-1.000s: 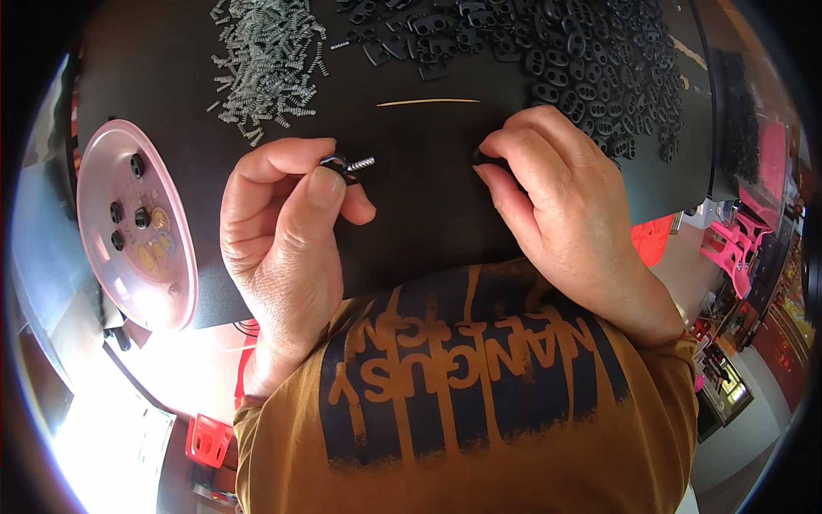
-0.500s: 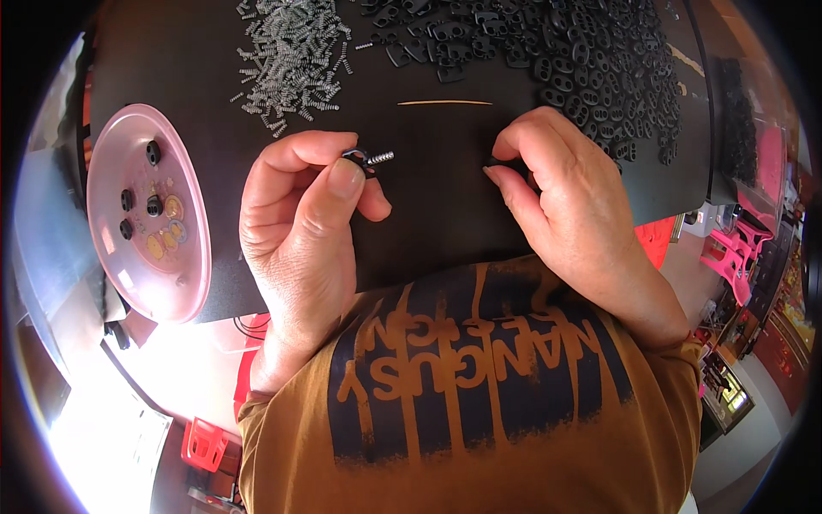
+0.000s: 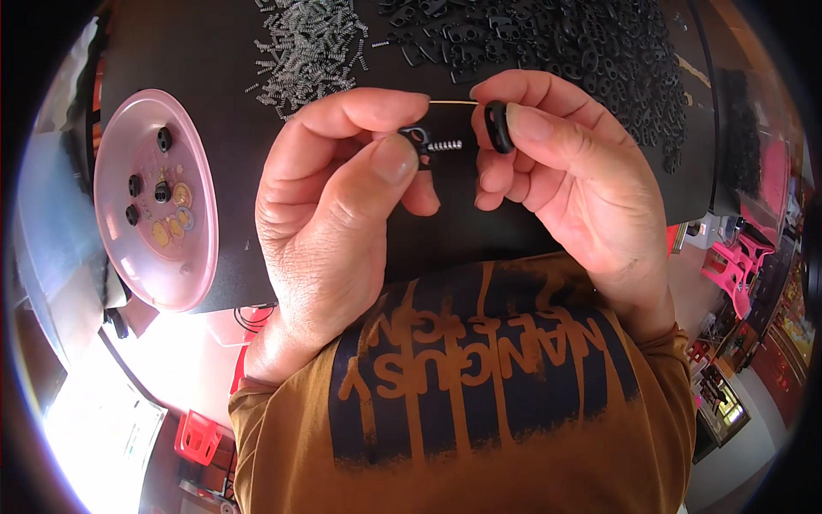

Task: The person assembles small mechanical components by hand. They pick up a metal spring and a black plastic housing, insert the spring into the housing, and place the finished unit into a pink bowl. This repetitive assembly process continues throughout the video.

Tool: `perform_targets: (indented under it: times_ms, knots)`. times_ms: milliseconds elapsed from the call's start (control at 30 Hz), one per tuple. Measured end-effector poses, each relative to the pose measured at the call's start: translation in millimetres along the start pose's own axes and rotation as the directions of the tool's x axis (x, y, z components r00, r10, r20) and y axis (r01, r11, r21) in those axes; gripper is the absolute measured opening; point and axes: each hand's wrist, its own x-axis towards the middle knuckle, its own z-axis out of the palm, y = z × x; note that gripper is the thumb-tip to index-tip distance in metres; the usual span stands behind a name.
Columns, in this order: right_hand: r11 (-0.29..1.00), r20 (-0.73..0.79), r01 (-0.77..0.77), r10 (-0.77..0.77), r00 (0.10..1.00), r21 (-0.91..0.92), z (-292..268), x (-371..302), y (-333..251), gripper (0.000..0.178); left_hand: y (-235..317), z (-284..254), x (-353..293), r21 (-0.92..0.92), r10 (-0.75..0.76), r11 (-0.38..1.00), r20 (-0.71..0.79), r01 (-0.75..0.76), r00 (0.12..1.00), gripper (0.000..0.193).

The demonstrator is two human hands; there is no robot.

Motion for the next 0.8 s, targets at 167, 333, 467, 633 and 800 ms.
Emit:
perform_targets:
  times_ms: [167, 333, 467, 633, 800]
  knots:
    - [0.998, -0.024, 0.032, -0.033, 0.999, -0.05, 4, -1, 1, 0.025, -1, 1, 0, 0.015, -0.013, 1.0, 0.009, 0.013, 1.0, 0.017]
    - [0.992, -0.04, 0.075, -0.08, 0.996, -0.103, 7, -3, 1, 0.024, -1, 3, 0, 0.058, -0.018, 0.998, 0.029, 0.016, 0.999, 0.016]
    - [0.978, -0.028, 0.118, -0.124, 0.992, -0.172, 9, -3, 2, 0.022, -3, 0, -2, 0.025, -0.016, 1.0, 0.048, 0.015, 0.999, 0.016]
    - [0.961, -0.019, 0.168, -0.177, 0.984, -0.218, 11, -4, 4, 0.021, -3, 3, -2, 0.092, -0.029, 0.995, -0.023, 0.031, 0.999, 0.016]
    - [0.943, -0.025, 0.231, -0.243, 0.97, -0.241, 11, -2, 6, 0.021, -8, -2, -1, 0.072, 0.043, 0.996, 0.004, -0.043, 0.999, 0.016]
